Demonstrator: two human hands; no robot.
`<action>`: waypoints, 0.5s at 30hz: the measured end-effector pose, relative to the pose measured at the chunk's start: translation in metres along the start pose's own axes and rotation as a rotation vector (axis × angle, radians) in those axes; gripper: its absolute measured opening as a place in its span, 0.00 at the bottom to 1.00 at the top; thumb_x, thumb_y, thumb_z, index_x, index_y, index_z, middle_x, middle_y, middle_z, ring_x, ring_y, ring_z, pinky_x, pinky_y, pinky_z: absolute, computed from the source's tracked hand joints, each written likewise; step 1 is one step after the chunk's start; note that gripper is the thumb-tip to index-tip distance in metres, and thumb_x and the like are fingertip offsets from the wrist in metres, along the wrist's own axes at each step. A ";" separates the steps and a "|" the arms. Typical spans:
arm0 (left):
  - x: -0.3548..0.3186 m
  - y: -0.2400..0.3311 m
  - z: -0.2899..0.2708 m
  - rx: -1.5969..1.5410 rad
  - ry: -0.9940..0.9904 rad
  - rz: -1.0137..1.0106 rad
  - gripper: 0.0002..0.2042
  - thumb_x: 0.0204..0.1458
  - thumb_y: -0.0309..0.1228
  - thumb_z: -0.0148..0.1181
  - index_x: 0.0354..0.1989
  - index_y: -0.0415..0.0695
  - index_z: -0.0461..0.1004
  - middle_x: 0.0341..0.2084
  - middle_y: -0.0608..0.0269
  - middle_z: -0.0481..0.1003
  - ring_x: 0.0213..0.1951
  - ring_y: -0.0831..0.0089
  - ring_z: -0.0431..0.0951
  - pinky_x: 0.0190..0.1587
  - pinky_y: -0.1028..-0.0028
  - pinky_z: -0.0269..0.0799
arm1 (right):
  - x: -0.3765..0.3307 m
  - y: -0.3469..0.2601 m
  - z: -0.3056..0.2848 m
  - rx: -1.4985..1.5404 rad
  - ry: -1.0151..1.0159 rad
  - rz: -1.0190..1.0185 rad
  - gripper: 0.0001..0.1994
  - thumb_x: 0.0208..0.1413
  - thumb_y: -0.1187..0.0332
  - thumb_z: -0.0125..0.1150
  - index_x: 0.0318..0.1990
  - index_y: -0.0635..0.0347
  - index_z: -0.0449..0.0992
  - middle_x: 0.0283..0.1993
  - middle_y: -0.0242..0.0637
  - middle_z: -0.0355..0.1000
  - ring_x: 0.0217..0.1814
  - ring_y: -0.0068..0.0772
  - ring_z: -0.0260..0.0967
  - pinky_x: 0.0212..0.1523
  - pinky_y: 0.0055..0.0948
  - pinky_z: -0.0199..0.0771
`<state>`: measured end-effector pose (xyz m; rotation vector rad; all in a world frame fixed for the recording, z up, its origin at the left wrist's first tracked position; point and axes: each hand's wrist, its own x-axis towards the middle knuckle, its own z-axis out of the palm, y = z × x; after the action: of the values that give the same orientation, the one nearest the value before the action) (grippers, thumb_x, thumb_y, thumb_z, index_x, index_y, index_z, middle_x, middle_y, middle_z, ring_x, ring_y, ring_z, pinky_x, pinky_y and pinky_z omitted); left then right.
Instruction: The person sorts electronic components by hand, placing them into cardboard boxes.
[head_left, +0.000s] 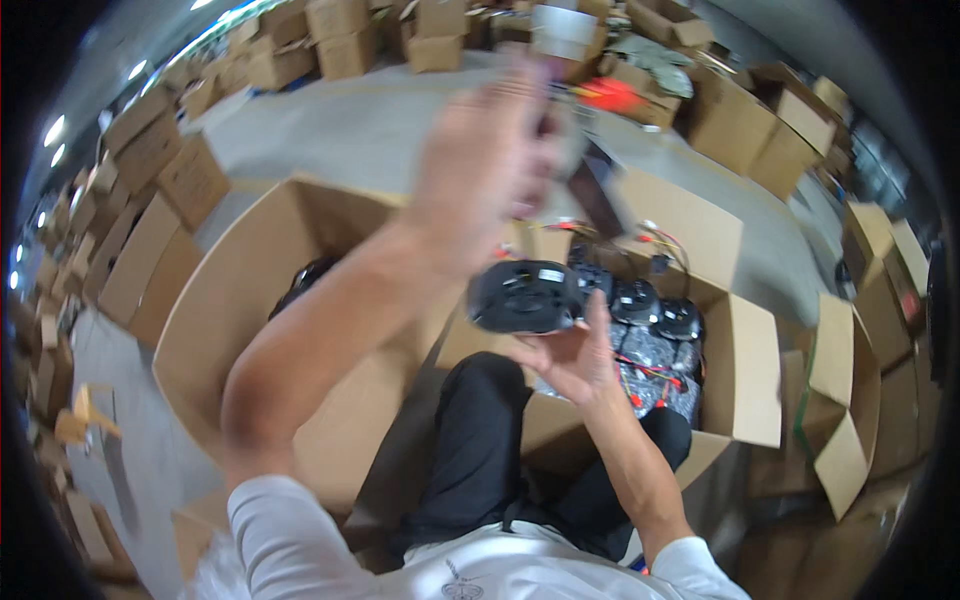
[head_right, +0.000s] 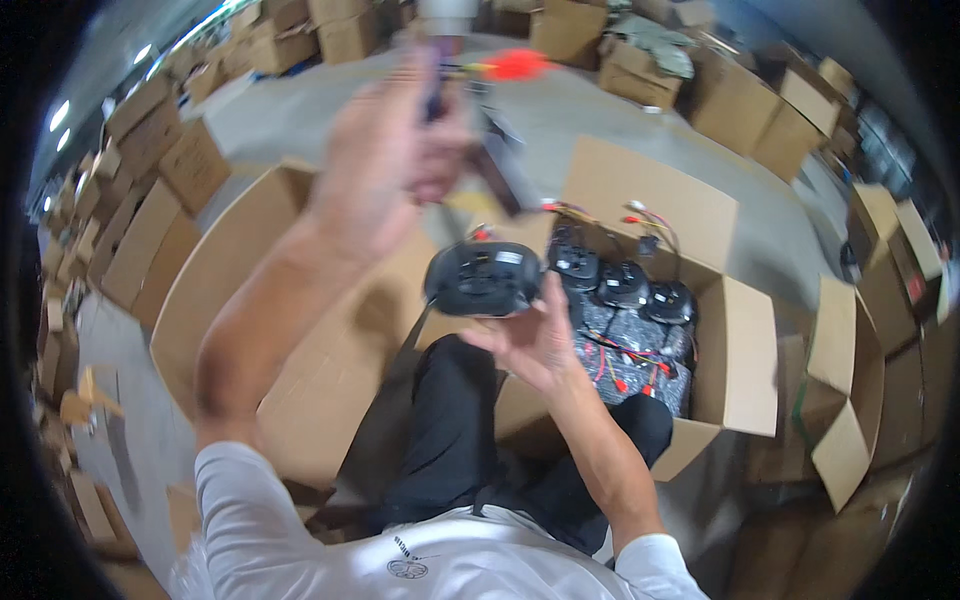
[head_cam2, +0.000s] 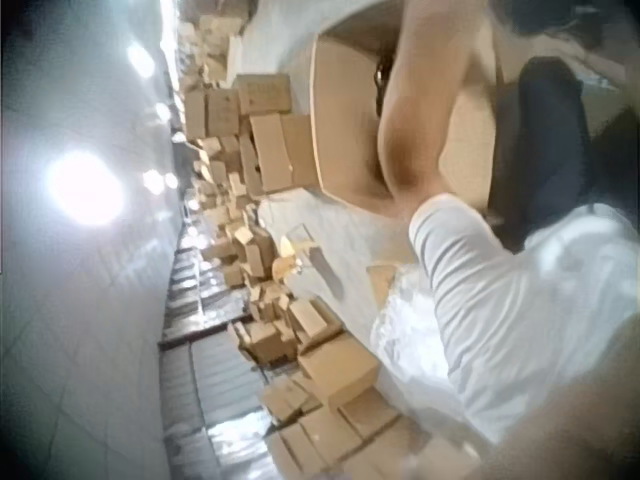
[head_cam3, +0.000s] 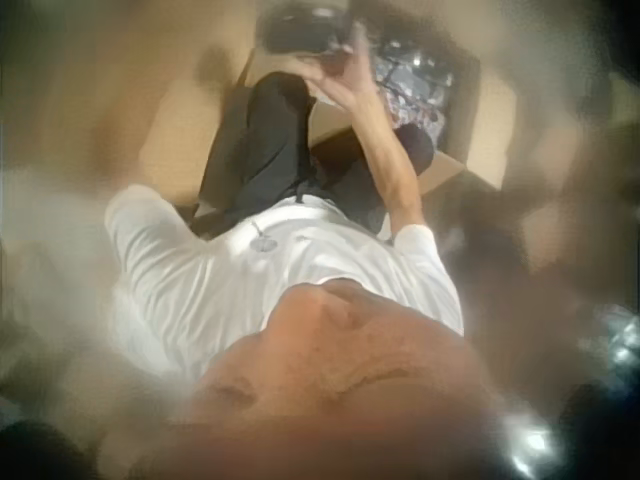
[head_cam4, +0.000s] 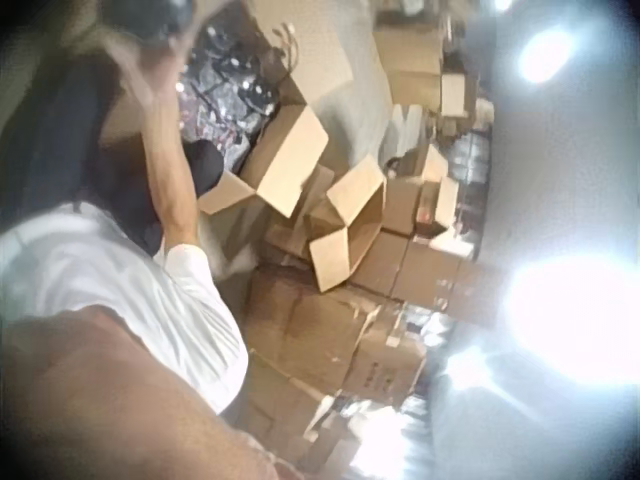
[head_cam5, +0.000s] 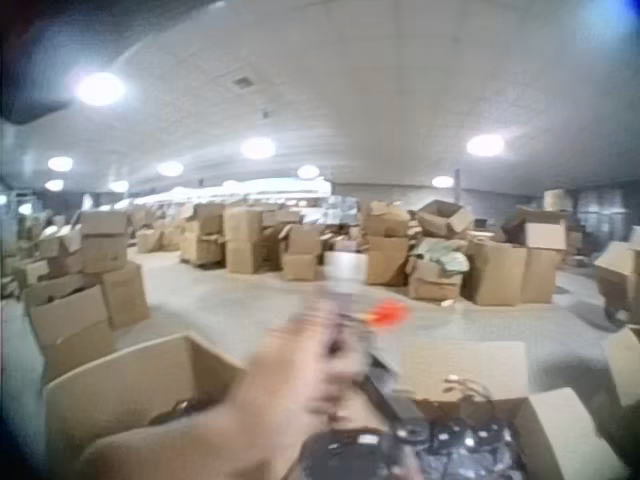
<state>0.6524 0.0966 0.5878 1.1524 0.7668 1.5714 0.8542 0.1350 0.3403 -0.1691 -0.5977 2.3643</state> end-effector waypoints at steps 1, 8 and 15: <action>-0.004 -0.006 0.004 -0.057 -0.043 -0.053 0.26 0.81 0.60 0.55 0.44 0.48 0.77 0.21 0.78 0.63 0.19 0.83 0.60 0.23 0.77 0.56 | -0.002 0.006 -0.010 0.110 0.049 0.008 0.50 0.67 0.29 0.72 0.85 0.53 0.68 0.81 0.54 0.72 0.80 0.60 0.74 0.62 0.63 0.96; -0.043 -0.056 -0.139 -0.195 -0.342 -0.271 0.31 0.80 0.62 0.56 0.40 0.42 0.78 0.22 0.71 0.69 0.20 0.82 0.66 0.25 0.76 0.63 | 0.085 0.095 -0.056 0.055 0.559 -0.027 0.38 0.60 0.40 0.86 0.71 0.50 0.80 0.70 0.33 0.82 0.70 0.45 0.83 0.67 0.55 0.91; -0.032 -0.042 -0.388 0.812 -0.118 0.112 0.21 0.81 0.45 0.62 0.65 0.38 0.83 0.46 0.60 0.88 0.50 0.73 0.88 0.59 0.68 0.83 | 0.125 0.105 -0.062 -0.164 0.636 -0.317 0.21 0.73 0.55 0.73 0.62 0.61 0.86 0.54 0.41 0.90 0.44 0.34 0.89 0.40 0.29 0.95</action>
<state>0.3057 0.1039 0.4069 1.8709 1.3375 1.2778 0.7144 0.1697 0.2419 -0.8019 -0.4577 1.8114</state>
